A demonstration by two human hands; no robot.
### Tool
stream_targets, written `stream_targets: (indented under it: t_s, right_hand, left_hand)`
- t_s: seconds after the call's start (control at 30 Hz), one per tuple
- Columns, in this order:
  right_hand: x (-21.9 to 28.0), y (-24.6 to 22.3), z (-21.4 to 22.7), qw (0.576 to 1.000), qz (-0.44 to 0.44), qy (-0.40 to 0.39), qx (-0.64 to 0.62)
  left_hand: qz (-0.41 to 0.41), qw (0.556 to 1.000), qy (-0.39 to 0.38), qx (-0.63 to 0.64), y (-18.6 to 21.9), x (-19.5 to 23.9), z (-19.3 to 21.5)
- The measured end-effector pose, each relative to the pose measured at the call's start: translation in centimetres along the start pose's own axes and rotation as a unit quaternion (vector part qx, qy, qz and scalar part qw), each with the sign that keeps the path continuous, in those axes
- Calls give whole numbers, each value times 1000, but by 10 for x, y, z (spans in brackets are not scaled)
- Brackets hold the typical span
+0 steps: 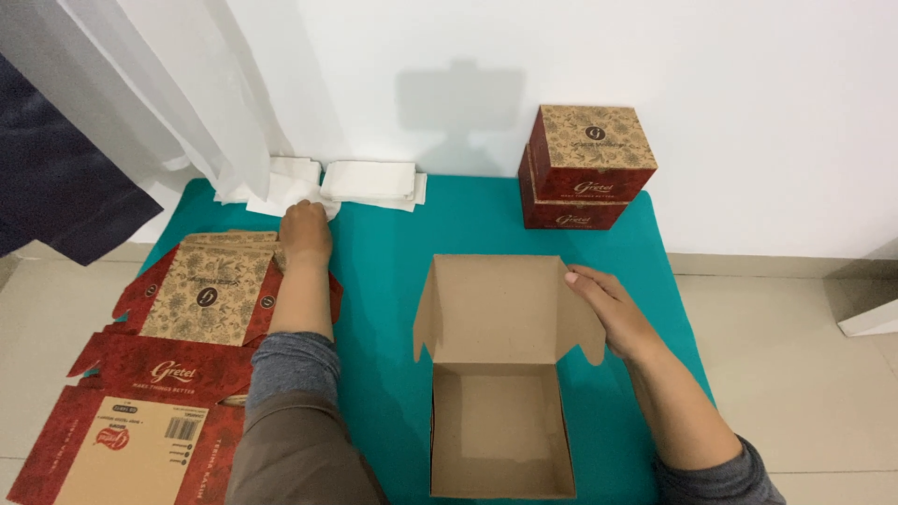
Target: The person folds a flat cardboard sheet into a box shape, tucking the flaps to form the sides and base. They then place a white folded item inside the box and close the lid.
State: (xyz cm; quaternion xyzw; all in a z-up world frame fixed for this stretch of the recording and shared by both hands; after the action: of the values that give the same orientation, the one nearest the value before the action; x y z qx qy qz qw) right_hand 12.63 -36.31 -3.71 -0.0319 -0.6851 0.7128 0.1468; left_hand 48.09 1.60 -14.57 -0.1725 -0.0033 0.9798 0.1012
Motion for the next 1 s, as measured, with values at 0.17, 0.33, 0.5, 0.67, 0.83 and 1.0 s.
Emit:
stream_targets:
  t_s: [0.17, 0.33, 0.5, 0.67, 0.83, 1.0]
  right_hand:
    - [-3, 4, -3, 1000, 4, 2, -23]
    - [0, -7, -5, 1000, 4, -3, -17]
    - [7, -13, -7, 999, 25, 0, -30]
    - [47, -40, 1, 974, 182, 69, 112]
    - [139, -58, -59, 934, 333, 21, 128]
    - [156, -1, -91, 961, 240, -58, -125]
  left_hand:
    - [36, 996, 33, 80, -9, 4, 7]
    - [95, 974, 60, 196, -10, 32, 101]
    - [26, 891, 149, 428, -18, 75, 196]
    - [38, 741, 79, 666, 17, 176, 267]
    - [42, 585, 2, 810, 59, 262, 242]
    - [15, 472, -48, 880, 104, 320, 231]
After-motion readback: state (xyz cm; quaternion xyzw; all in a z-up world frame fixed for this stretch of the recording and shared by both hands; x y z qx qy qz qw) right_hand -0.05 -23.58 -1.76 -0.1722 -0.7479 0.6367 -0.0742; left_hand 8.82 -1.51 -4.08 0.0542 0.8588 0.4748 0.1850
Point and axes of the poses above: each hand's wrist, its own x-axis away from the middle knuckle, its own z-axis out of the back of the hand, y = z × x, the point moved 6 cm from there along -x, towards the middle knuckle, and after that the axes turned 6 degrees about -x, right-handed, at the moved point
